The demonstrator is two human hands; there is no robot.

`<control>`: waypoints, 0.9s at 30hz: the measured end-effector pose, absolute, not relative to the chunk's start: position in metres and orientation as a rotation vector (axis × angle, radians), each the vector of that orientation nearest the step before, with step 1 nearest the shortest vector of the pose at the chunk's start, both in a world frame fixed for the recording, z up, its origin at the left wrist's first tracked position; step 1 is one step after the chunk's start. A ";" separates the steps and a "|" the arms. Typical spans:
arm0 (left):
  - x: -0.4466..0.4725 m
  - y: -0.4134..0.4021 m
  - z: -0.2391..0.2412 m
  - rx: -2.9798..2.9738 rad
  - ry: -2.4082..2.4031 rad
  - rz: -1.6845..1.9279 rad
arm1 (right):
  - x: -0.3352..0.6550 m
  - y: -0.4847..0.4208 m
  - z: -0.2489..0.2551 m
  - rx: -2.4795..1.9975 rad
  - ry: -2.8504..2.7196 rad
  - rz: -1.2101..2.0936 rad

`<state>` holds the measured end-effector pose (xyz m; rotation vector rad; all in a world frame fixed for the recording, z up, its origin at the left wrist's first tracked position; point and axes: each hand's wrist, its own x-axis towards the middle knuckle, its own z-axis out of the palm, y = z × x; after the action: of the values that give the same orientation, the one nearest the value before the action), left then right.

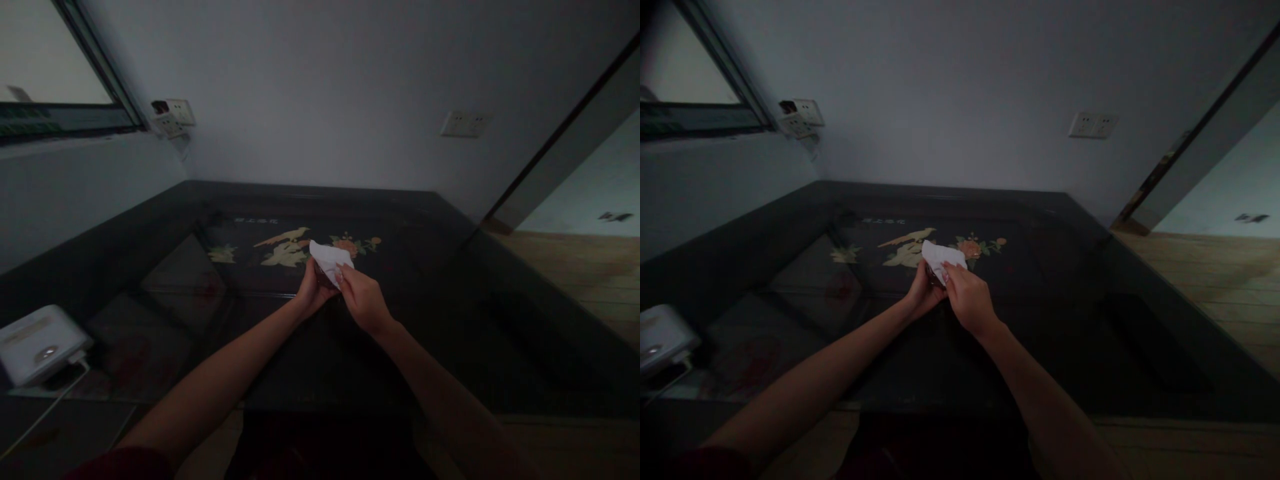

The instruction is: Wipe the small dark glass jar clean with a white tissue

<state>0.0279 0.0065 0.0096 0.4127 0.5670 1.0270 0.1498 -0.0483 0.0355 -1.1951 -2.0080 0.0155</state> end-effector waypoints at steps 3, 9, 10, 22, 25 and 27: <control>0.029 0.007 0.007 0.418 0.573 1.043 | 0.148 -0.049 0.034 -1.136 -2.027 0.037; 0.031 0.006 0.007 0.474 0.607 1.016 | 0.148 -0.048 0.035 -1.141 -2.010 0.029; 0.031 0.005 0.008 0.484 0.621 1.007 | 0.149 -0.047 0.036 -1.159 -2.004 0.018; 0.029 0.006 0.011 0.439 0.612 1.005 | 0.154 -0.046 0.039 -1.281 -1.973 0.022; 0.029 0.006 0.011 0.434 0.601 1.022 | 0.152 -0.048 0.039 -1.226 -1.999 0.037; 0.029 0.006 0.011 0.438 0.601 1.013 | 0.151 -0.049 0.039 -1.199 -2.007 0.047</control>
<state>0.0294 0.0058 0.0108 0.4384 0.6014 1.0130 0.1512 -0.0490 0.0393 -1.1988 -2.0066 0.0466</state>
